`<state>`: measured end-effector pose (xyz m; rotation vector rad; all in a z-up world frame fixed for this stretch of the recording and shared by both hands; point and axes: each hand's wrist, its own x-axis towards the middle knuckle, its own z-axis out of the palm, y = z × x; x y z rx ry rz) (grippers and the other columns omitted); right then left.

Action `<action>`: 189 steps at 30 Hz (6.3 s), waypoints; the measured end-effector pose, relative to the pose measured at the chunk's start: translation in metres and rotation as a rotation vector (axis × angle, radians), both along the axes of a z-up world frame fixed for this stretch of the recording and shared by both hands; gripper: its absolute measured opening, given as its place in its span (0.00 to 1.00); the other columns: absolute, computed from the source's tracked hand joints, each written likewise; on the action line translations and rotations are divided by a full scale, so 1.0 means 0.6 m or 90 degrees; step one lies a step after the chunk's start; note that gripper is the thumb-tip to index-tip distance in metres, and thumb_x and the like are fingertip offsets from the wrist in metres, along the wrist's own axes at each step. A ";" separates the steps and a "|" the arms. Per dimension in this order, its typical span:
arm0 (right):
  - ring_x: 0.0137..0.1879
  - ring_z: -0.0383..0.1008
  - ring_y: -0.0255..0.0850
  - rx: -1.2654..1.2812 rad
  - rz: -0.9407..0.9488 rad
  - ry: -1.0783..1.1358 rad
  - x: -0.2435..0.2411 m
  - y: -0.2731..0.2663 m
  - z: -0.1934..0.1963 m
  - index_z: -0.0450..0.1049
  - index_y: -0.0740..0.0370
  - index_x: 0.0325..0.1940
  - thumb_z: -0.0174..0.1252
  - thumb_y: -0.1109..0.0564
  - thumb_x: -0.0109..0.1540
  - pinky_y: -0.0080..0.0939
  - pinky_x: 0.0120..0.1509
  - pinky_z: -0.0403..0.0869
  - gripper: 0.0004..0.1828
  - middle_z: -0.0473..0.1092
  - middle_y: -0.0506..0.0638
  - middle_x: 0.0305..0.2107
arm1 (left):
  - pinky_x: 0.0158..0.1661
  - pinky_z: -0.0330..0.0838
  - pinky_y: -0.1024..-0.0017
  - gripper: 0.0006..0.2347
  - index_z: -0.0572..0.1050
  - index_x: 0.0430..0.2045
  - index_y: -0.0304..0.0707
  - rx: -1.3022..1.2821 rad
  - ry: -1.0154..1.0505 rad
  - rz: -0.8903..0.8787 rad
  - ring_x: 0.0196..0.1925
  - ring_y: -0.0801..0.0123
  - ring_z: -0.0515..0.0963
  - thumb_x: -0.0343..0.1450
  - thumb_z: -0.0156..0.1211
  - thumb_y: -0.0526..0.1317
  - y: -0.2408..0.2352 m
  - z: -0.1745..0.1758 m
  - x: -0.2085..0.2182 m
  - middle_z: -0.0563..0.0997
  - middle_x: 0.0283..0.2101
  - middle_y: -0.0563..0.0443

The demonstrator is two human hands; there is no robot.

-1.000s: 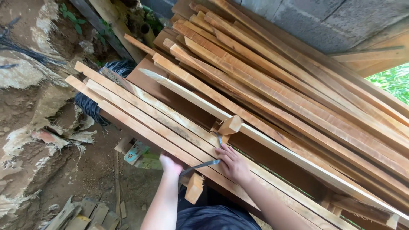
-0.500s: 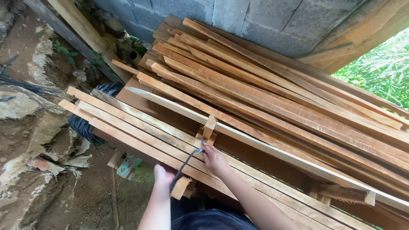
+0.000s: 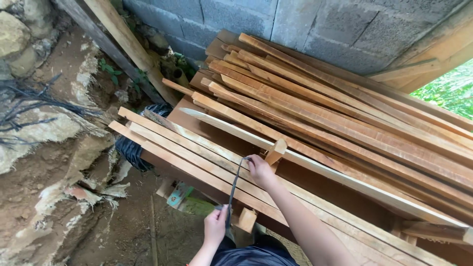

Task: The person arranges a stack of wooden planks on a wooden rack and secures them using black straps. They wrap the straps around the planks and tie them into knots to hold the stack together.

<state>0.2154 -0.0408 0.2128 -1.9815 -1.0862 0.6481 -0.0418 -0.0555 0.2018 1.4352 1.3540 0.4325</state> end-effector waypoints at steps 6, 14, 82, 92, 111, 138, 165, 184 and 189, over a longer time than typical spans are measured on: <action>0.38 0.78 0.48 0.035 -0.041 -0.015 -0.020 0.012 -0.019 0.75 0.61 0.45 0.52 0.57 0.65 0.43 0.43 0.75 0.09 0.77 0.50 0.36 | 0.36 0.81 0.78 0.09 0.86 0.32 0.33 0.117 -0.103 -0.200 0.36 0.70 0.91 0.69 0.60 0.38 0.062 0.092 -0.025 0.92 0.40 0.54; 0.44 0.77 0.49 -0.076 -0.035 0.005 -0.019 0.022 -0.007 0.74 0.57 0.44 0.43 0.54 0.66 0.46 0.50 0.75 0.14 0.78 0.51 0.41 | 0.38 0.77 0.75 0.08 0.84 0.26 0.35 0.195 -0.136 -0.282 0.35 0.68 0.84 0.70 0.59 0.37 0.115 0.128 0.024 0.88 0.36 0.53; 0.24 0.63 0.31 -0.003 -0.126 0.381 0.026 0.031 -0.084 0.76 0.56 0.22 0.54 0.49 0.70 0.29 0.33 0.65 0.22 0.67 0.40 0.13 | 0.61 0.69 0.58 0.27 0.62 0.65 0.34 0.030 -0.101 0.026 0.62 0.54 0.78 0.73 0.63 0.45 0.158 0.020 0.280 0.80 0.59 0.40; 0.32 0.72 0.36 -0.107 -0.063 0.336 0.040 0.041 -0.091 0.79 0.57 0.29 0.53 0.44 0.70 0.37 0.40 0.72 0.21 0.74 0.47 0.20 | 0.47 0.77 0.67 0.10 0.84 0.38 0.54 -0.008 0.006 -0.036 0.41 0.63 0.87 0.76 0.53 0.46 0.173 -0.024 0.281 0.87 0.31 0.50; 0.49 0.80 0.52 0.033 -0.079 0.180 0.022 0.033 -0.085 0.80 0.55 0.40 0.54 0.49 0.71 0.50 0.53 0.77 0.13 0.79 0.56 0.37 | 0.45 0.80 0.71 0.09 0.84 0.35 0.52 0.009 0.092 -0.062 0.38 0.74 0.87 0.66 0.70 0.48 0.171 -0.103 0.257 0.88 0.37 0.60; 0.59 0.75 0.56 0.168 0.219 -0.014 0.062 -0.010 -0.019 0.80 0.61 0.47 0.58 0.66 0.60 0.54 0.61 0.75 0.12 0.76 0.51 0.53 | 0.44 0.81 0.70 0.08 0.78 0.32 0.51 0.355 -0.021 -0.307 0.45 0.62 0.85 0.65 0.64 0.32 0.172 -0.005 0.208 0.81 0.38 0.56; 0.40 0.82 0.34 0.014 -0.181 0.359 0.032 0.083 -0.104 0.72 0.49 0.48 0.67 0.49 0.64 0.37 0.50 0.77 0.13 0.81 0.44 0.32 | 0.30 0.76 0.73 0.09 0.84 0.26 0.45 -0.050 0.054 -0.012 0.25 0.72 0.82 0.68 0.67 0.48 0.245 -0.061 0.276 0.83 0.20 0.54; 0.41 0.78 0.38 -0.024 0.067 0.221 0.058 0.069 -0.173 0.83 0.48 0.35 0.58 0.59 0.57 0.41 0.45 0.76 0.09 0.76 0.43 0.29 | 0.43 0.77 0.70 0.07 0.85 0.24 0.53 -0.013 0.121 -0.115 0.35 0.69 0.86 0.64 0.70 0.50 0.256 -0.020 0.277 0.84 0.22 0.60; 0.45 0.73 0.28 -0.007 0.016 0.340 0.053 0.054 -0.131 0.83 0.50 0.45 0.56 0.63 0.61 0.38 0.54 0.74 0.14 0.81 0.43 0.37 | 0.37 0.77 0.70 0.08 0.84 0.26 0.45 -0.039 0.035 -0.078 0.32 0.69 0.85 0.65 0.72 0.47 0.256 -0.039 0.272 0.85 0.25 0.53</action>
